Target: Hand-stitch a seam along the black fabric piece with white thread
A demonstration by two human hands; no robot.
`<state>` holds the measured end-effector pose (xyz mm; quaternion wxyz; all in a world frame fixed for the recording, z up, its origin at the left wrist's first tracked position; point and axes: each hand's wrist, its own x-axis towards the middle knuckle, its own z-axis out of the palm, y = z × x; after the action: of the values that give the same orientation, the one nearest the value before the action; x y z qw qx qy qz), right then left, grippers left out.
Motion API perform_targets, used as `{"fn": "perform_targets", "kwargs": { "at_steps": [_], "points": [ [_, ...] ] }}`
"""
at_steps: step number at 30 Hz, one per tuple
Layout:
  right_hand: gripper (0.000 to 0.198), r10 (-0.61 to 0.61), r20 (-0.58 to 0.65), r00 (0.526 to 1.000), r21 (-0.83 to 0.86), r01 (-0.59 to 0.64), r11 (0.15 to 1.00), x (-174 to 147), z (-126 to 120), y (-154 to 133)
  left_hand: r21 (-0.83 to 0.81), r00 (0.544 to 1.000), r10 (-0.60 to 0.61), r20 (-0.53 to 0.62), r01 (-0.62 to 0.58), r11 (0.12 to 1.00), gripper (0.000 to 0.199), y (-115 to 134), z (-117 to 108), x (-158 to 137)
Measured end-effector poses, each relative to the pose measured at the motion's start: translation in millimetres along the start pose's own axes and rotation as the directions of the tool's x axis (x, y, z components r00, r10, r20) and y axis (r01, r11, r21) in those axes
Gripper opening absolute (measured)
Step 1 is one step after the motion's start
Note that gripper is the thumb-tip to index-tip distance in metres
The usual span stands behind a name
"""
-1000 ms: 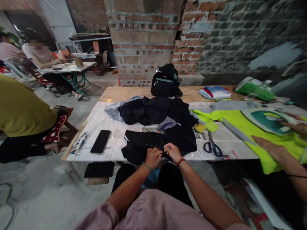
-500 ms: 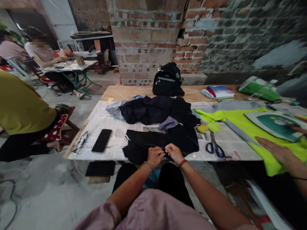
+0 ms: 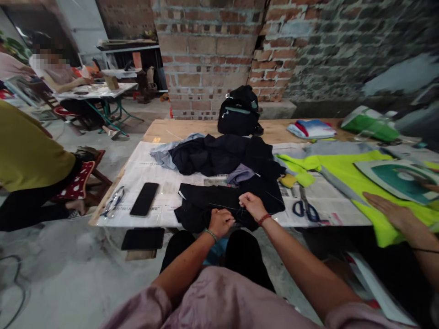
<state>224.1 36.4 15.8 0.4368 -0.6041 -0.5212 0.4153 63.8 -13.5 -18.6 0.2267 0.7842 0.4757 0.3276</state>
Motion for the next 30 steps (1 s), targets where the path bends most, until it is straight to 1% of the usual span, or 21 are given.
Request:
{"fn": "perform_targets", "kwargs": {
  "at_steps": [3,5,6,7,9,11,13,16,18,19,20,21,22,23,24,25,26,27,28,29,30],
  "points": [
    [0.015,-0.127,0.122,0.984,-0.210,0.151,0.966,-3,-8,-9,-0.023,0.999,0.007,-0.047,-0.008,1.000,0.006,-4,3,2],
    [0.015,-0.153,0.164,0.974,-0.236,0.190,0.953,-5,-13,-18,-0.034,0.998,0.010,-0.059,-0.012,0.999,0.005,-6,4,3],
    [0.016,-0.131,0.173,0.976,-0.205,0.166,0.965,-5,-15,-23,-0.035,0.998,0.012,-0.061,-0.014,0.999,0.004,-6,4,4],
    [0.017,-0.089,0.174,0.981,-0.142,0.114,0.983,-6,-17,-29,-0.033,0.998,0.012,-0.060,-0.014,0.999,0.004,-6,4,4],
    [0.021,0.020,0.186,0.982,0.062,-0.032,0.998,-8,-20,-39,-0.023,0.999,0.003,-0.050,-0.004,1.000,0.004,-5,2,5],
    [0.022,0.093,0.234,0.968,0.295,-0.162,0.942,-13,-19,-48,-0.010,1.000,-0.009,-0.027,0.009,1.000,0.003,-4,0,5],
    [0.018,0.124,0.315,0.941,0.458,-0.265,0.849,-19,-15,-54,-0.004,1.000,-0.021,-0.003,0.021,1.000,0.006,-2,-1,5],
    [0.014,0.144,0.448,0.882,0.549,-0.399,0.734,-29,-4,-57,-0.006,0.995,-0.096,-0.007,0.096,0.995,0.019,-3,0,4],
    [0.013,0.116,0.505,0.855,0.555,-0.425,0.715,-32,4,-56,0.003,0.985,-0.169,-0.020,0.170,0.986,0.027,-4,1,3],
    [0.012,0.090,0.512,0.855,0.548,-0.405,0.732,-31,7,-56,0.009,0.983,-0.184,-0.018,0.184,0.983,0.029,-5,1,3],
    [0.010,0.059,0.495,0.867,0.532,-0.356,0.768,-29,8,-56,0.014,0.985,-0.172,-0.005,0.172,0.985,0.029,-5,1,4],
    [0.009,0.025,0.456,0.890,0.498,-0.278,0.821,-24,8,-57,0.013,0.990,-0.138,0.014,0.138,0.990,0.028,-5,0,4],
    [0.008,-0.019,0.398,0.917,0.436,-0.171,0.884,-19,7,-58,0.007,0.995,-0.095,0.034,0.095,0.995,0.026,-5,-1,5],
    [0.008,-0.084,0.333,0.939,0.336,-0.035,0.941,-12,4,-60,-0.002,0.997,-0.056,0.048,0.056,0.998,0.024,-5,-2,6],
    [0.009,-0.174,0.275,0.946,0.204,0.120,0.972,-4,-1,-63,-0.009,0.998,-0.029,0.057,0.030,1.000,0.022,-5,-3,6],
    [0.011,-0.284,0.244,0.927,0.050,0.281,0.959,4,-7,-67,-0.011,0.998,-0.018,0.059,0.019,1.000,0.021,-5,-3,6],
    [0.014,-0.400,0.250,0.882,-0.097,0.434,0.896,12,-15,-72,-0.009,0.998,-0.018,0.058,0.019,1.000,0.021,-5,-3,7],
    [0.016,-0.501,0.282,0.818,-0.217,0.563,0.798,20,-22,-77,-0.004,0.998,-0.021,0.056,0.021,1.000,0.021,-5,-3,7],
    [0.018,-0.571,0.337,0.749,-0.302,0.660,0.688,28,-31,-83,0.001,0.998,-0.020,0.054,0.020,1.000,0.022,-5,-3,6],
    [0.019,-0.612,0.392,0.687,-0.362,0.727,0.584,36,-39,-90,0.007,0.999,-0.016,0.052,0.016,1.000,0.022,-5,-2,6],
    [0.020,-0.632,0.439,0.639,-0.404,0.769,0.496,43,-47,-97,0.011,0.999,-0.013,0.049,0.012,1.000,0.021,-6,-2,6]
  ]
}}
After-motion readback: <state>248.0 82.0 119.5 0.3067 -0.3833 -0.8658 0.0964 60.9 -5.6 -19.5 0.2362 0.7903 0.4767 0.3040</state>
